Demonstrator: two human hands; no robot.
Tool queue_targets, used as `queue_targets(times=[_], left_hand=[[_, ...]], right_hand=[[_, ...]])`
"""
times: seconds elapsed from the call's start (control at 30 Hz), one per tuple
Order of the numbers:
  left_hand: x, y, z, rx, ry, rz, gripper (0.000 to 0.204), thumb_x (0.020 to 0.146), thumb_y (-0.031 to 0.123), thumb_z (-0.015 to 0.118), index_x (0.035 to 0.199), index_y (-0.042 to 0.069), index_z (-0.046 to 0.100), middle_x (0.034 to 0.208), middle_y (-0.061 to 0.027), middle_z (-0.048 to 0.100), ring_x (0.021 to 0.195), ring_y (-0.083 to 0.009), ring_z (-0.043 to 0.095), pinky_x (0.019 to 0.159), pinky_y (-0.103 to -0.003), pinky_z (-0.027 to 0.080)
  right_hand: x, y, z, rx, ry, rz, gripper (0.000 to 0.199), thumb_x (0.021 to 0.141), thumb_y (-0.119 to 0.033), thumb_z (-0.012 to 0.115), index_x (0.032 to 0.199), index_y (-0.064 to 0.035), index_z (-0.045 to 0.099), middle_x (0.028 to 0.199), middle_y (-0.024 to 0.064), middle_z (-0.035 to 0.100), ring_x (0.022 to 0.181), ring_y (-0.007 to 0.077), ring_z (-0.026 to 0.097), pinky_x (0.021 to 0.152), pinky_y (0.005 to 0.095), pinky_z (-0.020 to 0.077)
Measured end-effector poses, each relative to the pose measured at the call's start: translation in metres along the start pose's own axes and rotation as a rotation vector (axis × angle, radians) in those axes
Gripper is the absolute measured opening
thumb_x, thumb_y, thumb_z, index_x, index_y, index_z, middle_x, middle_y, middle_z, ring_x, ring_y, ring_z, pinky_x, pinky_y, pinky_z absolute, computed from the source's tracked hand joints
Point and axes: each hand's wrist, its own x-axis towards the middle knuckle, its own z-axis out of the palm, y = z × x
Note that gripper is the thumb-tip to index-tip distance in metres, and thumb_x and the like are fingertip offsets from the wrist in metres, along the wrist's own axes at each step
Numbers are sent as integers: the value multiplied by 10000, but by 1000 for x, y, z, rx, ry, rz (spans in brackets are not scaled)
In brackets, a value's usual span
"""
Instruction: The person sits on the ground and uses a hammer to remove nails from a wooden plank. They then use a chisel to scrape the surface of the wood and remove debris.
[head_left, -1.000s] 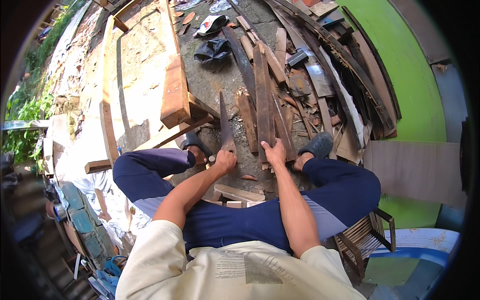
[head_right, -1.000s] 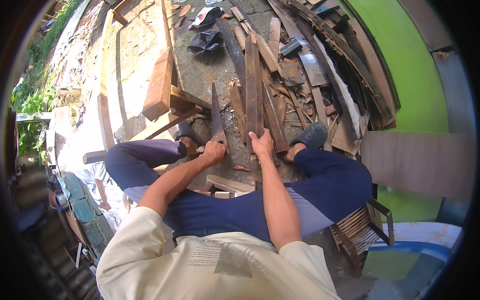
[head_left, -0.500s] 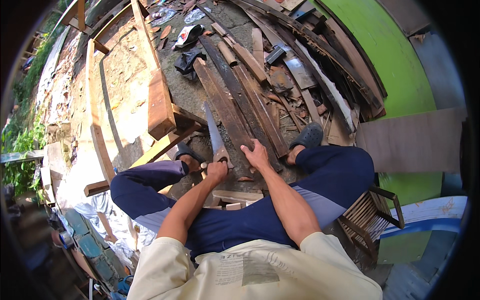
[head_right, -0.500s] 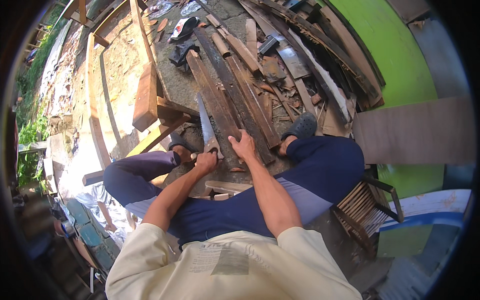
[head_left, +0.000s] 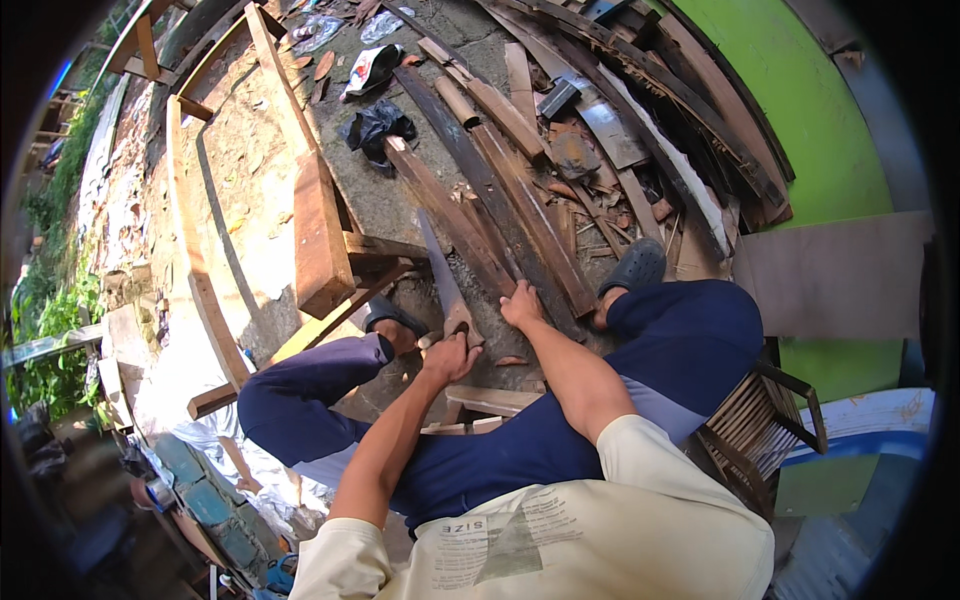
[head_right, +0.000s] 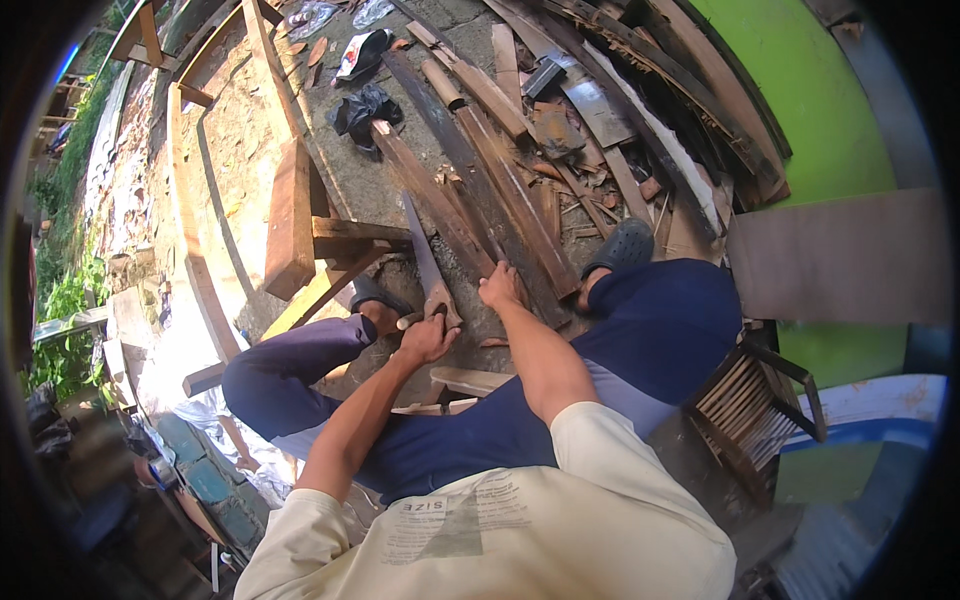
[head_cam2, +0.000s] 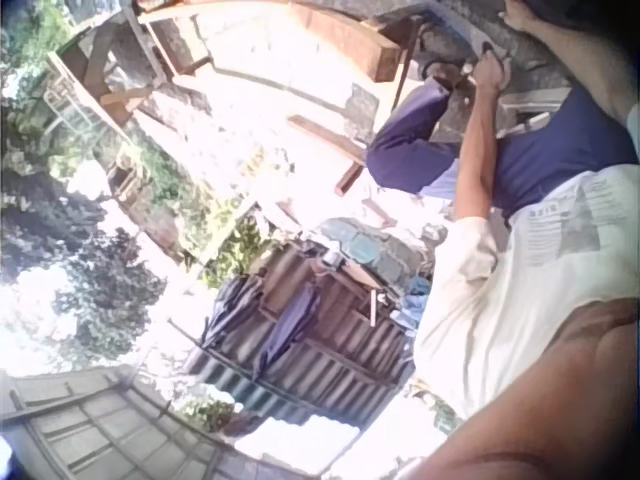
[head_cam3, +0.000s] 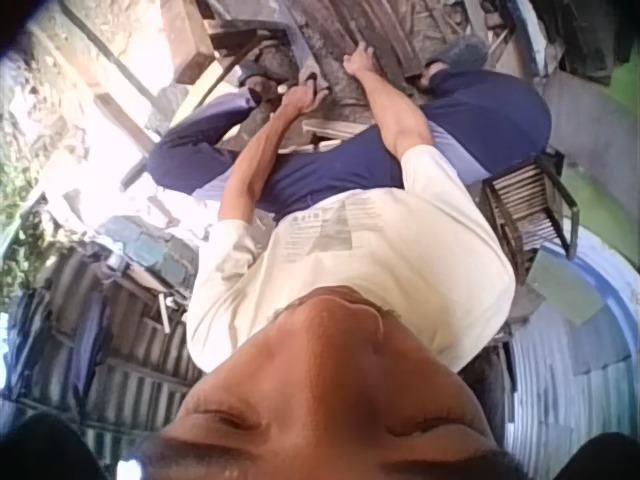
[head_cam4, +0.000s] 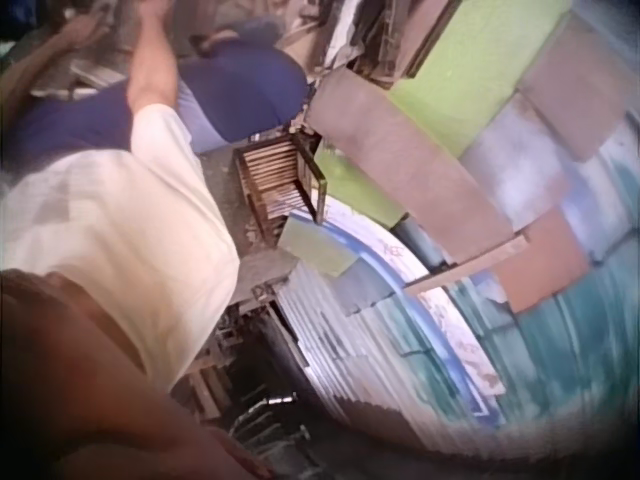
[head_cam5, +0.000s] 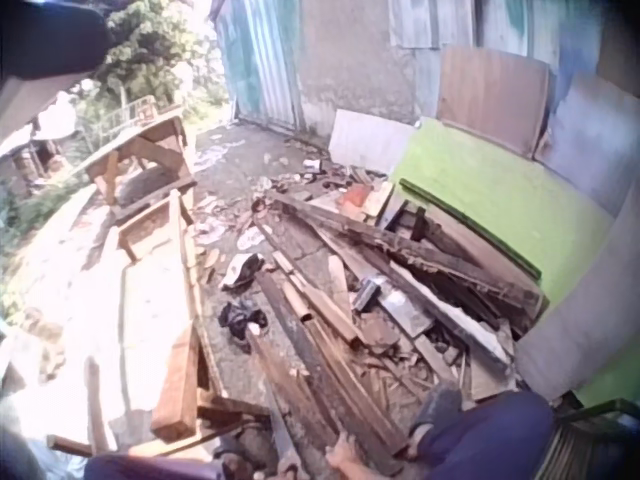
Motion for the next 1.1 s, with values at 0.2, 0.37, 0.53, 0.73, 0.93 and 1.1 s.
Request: queue_targets(times=[0.2,0.37,0.53,0.73,0.93,1.1], left_hand=[[-15,16,-35,-170,6,-16,638,906,604,563,1054,-16,584,1007,-286,683,933,-430,680,801,-505,530],[-17,32,-44,-296,343,-27,483,902,510,607,942,29,625,788,-236,686,788,-431,681,699,-496,535],[-21,49,-78,-366,430,-126,434,915,457,607,956,28,652,768,-237,684,761,-432,679,690,-490,531],[-49,49,-87,-469,514,-95,401,920,432,612,979,40,670,754,-232,682,744,-430,676,691,-487,531],[-76,69,-85,-394,467,-24,393,895,410,649,896,18,638,675,-219,642,664,-424,660,609,-477,523],[-92,84,-79,-367,460,-21,307,875,345,682,918,42,663,599,-172,608,590,-371,647,568,-436,506]], right_hand=[[21,5,18,-121,-17,-45,943,816,-292,754,1535,-34,201,1484,227,333,1396,400,357,1129,477,377],[8,-15,17,-202,-40,-21,1115,737,-397,814,1550,-7,159,1501,226,308,1441,381,281,1162,469,329],[24,-5,40,-184,-98,-117,1165,758,-446,833,1576,-39,110,1521,193,308,1447,367,280,1155,492,334],[15,-18,47,-181,-129,-48,1358,689,-473,891,1592,-142,-68,1611,224,183,1473,389,255,1161,553,335],[32,-17,38,-54,-143,-46,1296,676,-439,888,1592,-137,23,1534,290,325,1406,429,372,1125,531,382],[27,2,23,54,-235,-99,1195,678,-493,807,1578,-74,142,1513,274,393,1389,390,422,1134,475,373]])
